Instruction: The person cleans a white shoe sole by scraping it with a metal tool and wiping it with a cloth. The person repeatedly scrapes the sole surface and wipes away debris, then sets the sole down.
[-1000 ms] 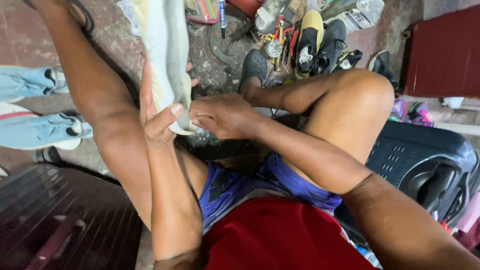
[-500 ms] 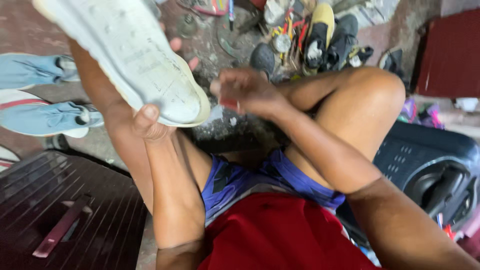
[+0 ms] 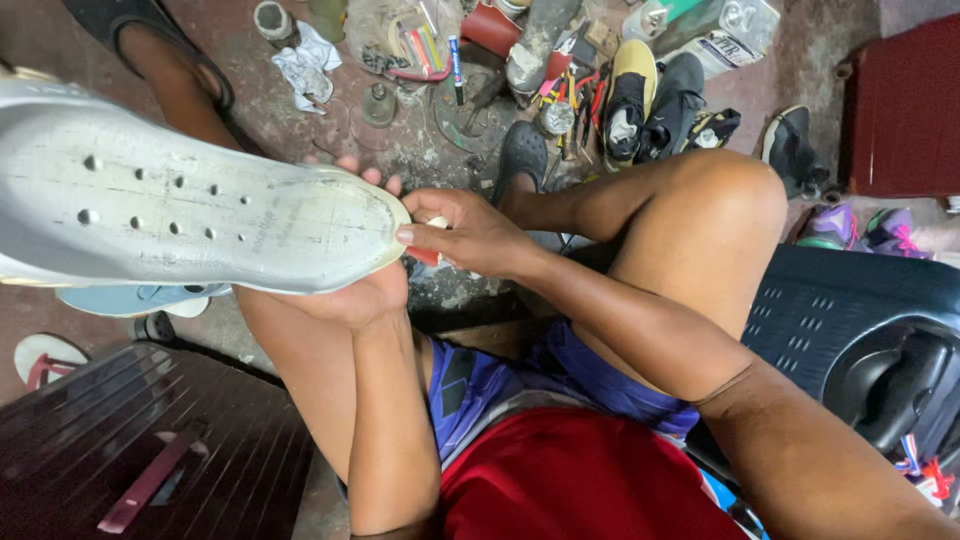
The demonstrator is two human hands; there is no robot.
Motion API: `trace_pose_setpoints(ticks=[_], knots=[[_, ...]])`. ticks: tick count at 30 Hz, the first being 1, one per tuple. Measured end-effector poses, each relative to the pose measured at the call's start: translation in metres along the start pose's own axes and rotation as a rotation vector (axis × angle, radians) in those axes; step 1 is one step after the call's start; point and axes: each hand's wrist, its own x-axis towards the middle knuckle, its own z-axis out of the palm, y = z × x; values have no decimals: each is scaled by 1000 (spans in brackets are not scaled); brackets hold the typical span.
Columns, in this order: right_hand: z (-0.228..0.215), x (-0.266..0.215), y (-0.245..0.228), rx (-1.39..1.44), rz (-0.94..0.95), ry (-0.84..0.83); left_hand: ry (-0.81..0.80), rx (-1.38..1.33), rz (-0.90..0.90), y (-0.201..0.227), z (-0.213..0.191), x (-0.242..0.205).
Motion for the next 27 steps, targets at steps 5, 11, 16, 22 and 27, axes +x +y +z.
trace_pose_setpoints(ticks=[5, 11, 16, 22, 27], knots=[[-5, -3, 4, -156, 124, 50, 48, 182, 60, 4, -12, -3], [-18, 2, -27, -94, 130, 115, 113, 232, 37, 5, -13, 3], [-10, 13, -41, -692, -273, 256, 302, 92, 41, 3, -20, 6], [0, 20, -48, -924, -401, 171, 55, 333, -26, 5, -24, 2], [4, 10, -42, -914, -498, 120, -14, 316, 43, 6, -33, -1]])
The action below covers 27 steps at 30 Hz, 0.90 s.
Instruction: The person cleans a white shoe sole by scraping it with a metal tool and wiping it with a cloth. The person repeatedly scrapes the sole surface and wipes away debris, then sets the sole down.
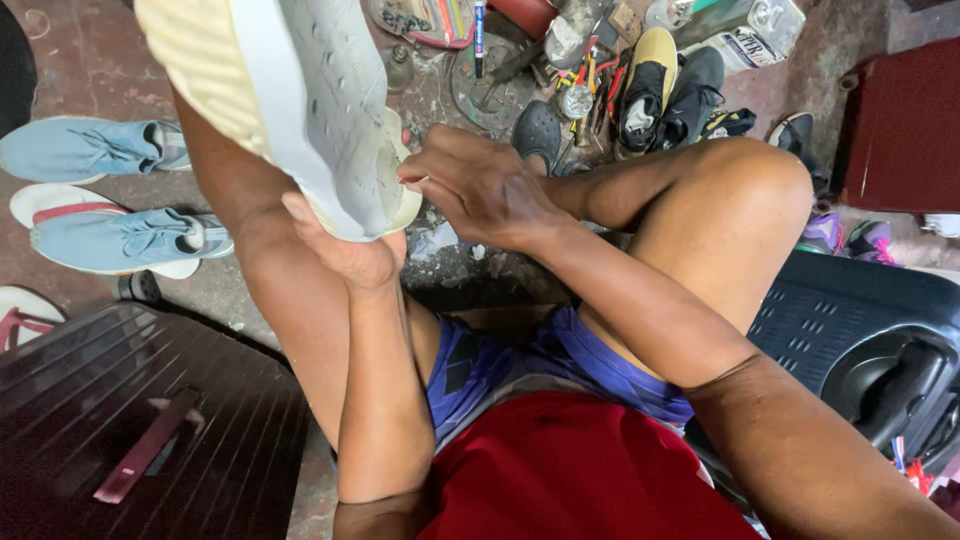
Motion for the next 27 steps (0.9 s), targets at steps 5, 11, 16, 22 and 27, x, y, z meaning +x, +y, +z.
trace_pose_setpoints(ticks=[5, 11, 16, 22, 27], knots=[[12, -2, -15, -150, 47, 31, 149, -35, 39, -10, -6, -8], [8, -6, -25, 562, 615, -196, -49, 65, 67, -19, -43, -14], [23, -17, -3, -10, 156, 97, 184, 566, 257, -71, -96, -11], [19, -18, 12, 842, 546, -176, -80, 100, 120, -58, -58, -11], [42, -30, 8, 159, 270, 106, -188, 358, 127, 3, 10, -12]])
